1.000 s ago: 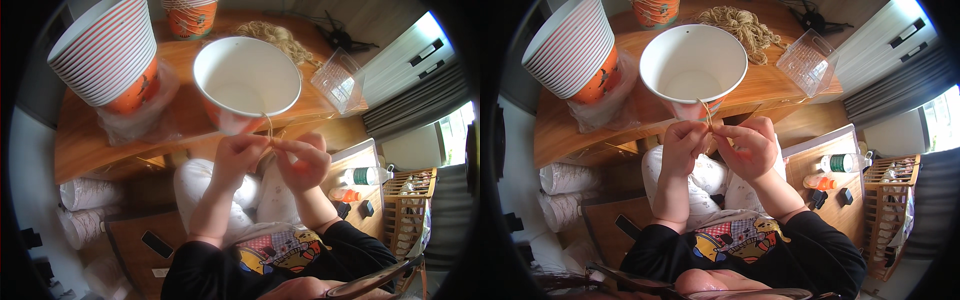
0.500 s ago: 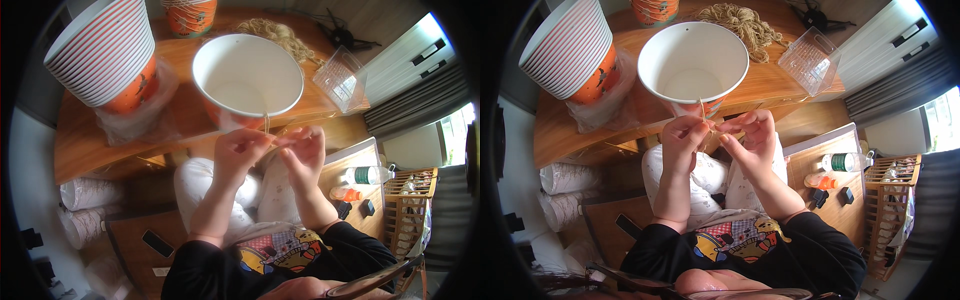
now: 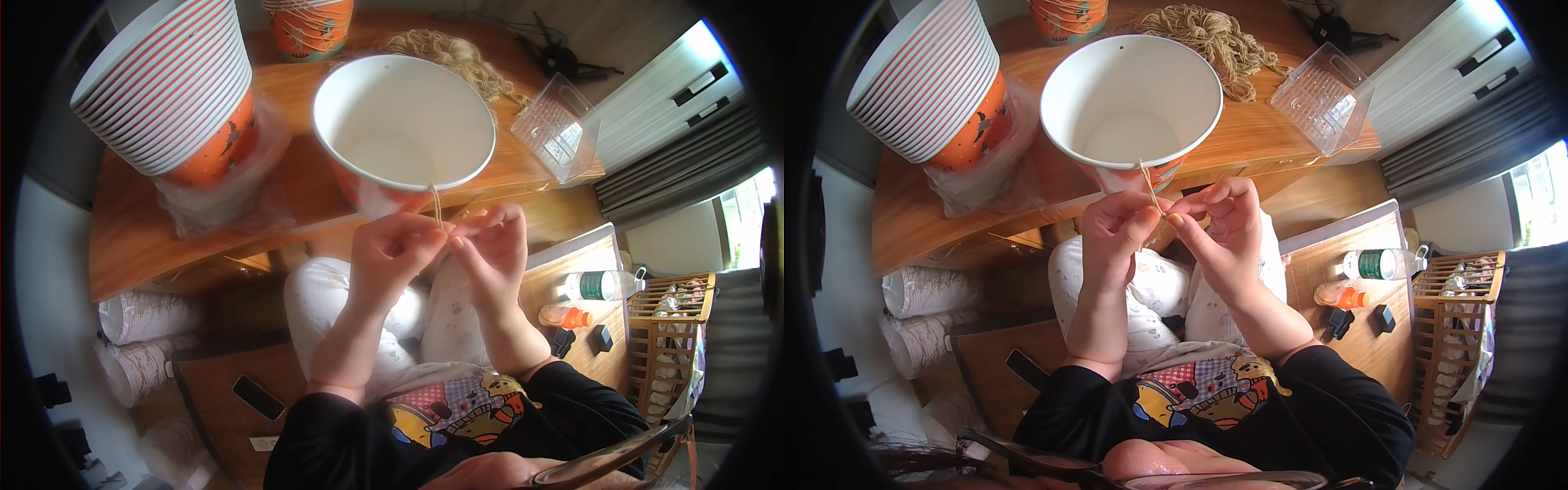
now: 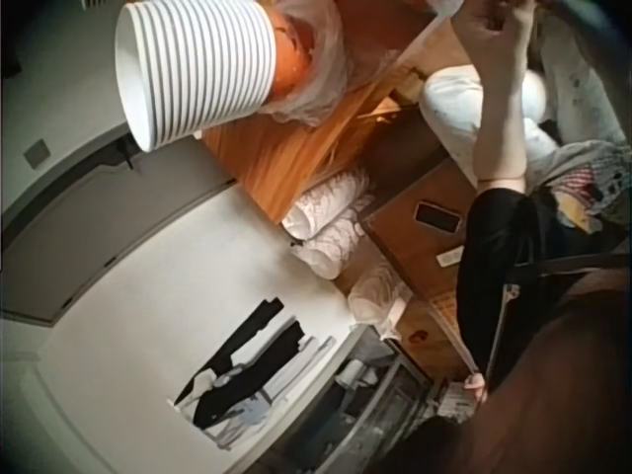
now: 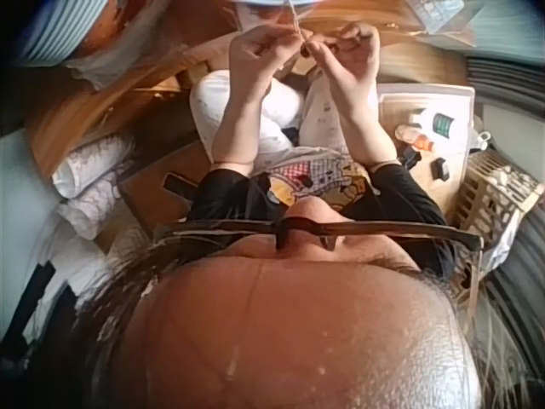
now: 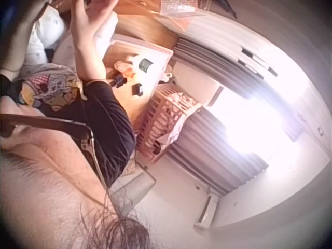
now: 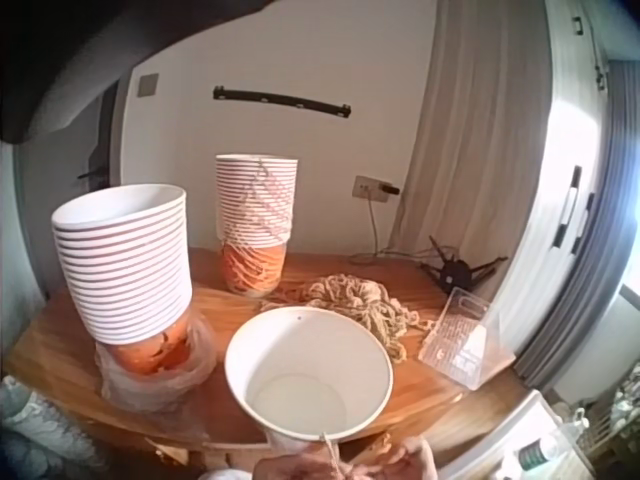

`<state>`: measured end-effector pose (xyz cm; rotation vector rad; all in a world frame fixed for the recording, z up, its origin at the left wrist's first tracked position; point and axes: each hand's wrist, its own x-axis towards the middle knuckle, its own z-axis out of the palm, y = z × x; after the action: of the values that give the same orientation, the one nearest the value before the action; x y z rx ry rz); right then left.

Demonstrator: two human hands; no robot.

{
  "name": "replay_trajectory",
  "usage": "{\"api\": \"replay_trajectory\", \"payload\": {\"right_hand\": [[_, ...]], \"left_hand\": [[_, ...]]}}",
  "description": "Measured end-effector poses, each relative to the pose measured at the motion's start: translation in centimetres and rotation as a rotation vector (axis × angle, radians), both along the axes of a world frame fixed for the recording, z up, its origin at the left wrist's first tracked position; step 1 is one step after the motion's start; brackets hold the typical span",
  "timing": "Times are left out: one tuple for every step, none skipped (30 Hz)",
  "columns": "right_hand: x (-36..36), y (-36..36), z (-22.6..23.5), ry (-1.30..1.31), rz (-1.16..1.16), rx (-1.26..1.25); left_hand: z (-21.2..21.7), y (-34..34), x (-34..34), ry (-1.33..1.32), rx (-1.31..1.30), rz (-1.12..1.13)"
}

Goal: Tying twine to the rims of paper buckets to create handles.

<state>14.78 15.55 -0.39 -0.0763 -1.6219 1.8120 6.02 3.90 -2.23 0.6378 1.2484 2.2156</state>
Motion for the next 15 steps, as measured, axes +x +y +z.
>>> {"api": "replay_trajectory", "payload": {"right_hand": [[0.07,0.01,0.08,-0.005,0.015,-0.004],[0.14,0.02,0.13,-0.011,0.031,-0.008],[0.20,-0.03,0.18,-0.011,0.030,-0.008],[0.26,-0.09,0.23,-0.012,0.041,-0.024],[0.28,-0.17,0.28,-0.013,0.052,-0.040],[0.26,-0.22,0.28,-0.012,0.053,-0.041],[0.24,-0.28,0.26,0.005,0.079,-0.086],[0.22,-0.30,0.22,0.022,0.105,-0.130],[0.14,-0.29,0.17,0.023,0.105,-0.130],[0.02,-0.22,0.11,0.015,0.130,-0.173],[-0.08,-0.17,0.05,0.006,0.156,-0.217],[-0.13,-0.13,0.02,0.006,0.156,-0.217],[-0.18,-0.10,-0.01,0.007,0.178,-0.253],[-0.19,-0.06,-0.03,0.007,0.199,-0.289],[-0.18,0.00,-0.06,0.007,0.198,-0.288]], "left_hand": [[-0.05,0.01,0.02,0.000,0.000,-0.001],[-0.14,0.06,0.04,0.020,-0.009,0.000],[-0.21,0.09,0.06,0.041,-0.017,0.001],[-0.25,0.13,0.13,0.040,-0.017,0.001],[-0.23,0.15,0.22,-0.005,0.029,-0.002],[-0.22,0.16,0.28,-0.051,0.075,-0.005],[-0.25,0.11,0.26,-0.050,0.074,-0.005],[-0.34,0.08,0.20,-0.071,0.072,-0.017],[-0.39,0.08,0.17,-0.091,0.070,-0.029],[-0.41,0.11,0.18,-0.090,0.070,-0.029],[-0.42,0.14,0.20,-0.094,0.077,-0.020],[-0.42,0.16,0.22,-0.097,0.084,-0.011],[-0.29,0.13,0.23,-0.097,0.084,-0.011],[-0.05,0.11,0.24,-0.107,0.080,-0.014],[0.08,0.12,0.24,-0.117,0.077,-0.018]]}}
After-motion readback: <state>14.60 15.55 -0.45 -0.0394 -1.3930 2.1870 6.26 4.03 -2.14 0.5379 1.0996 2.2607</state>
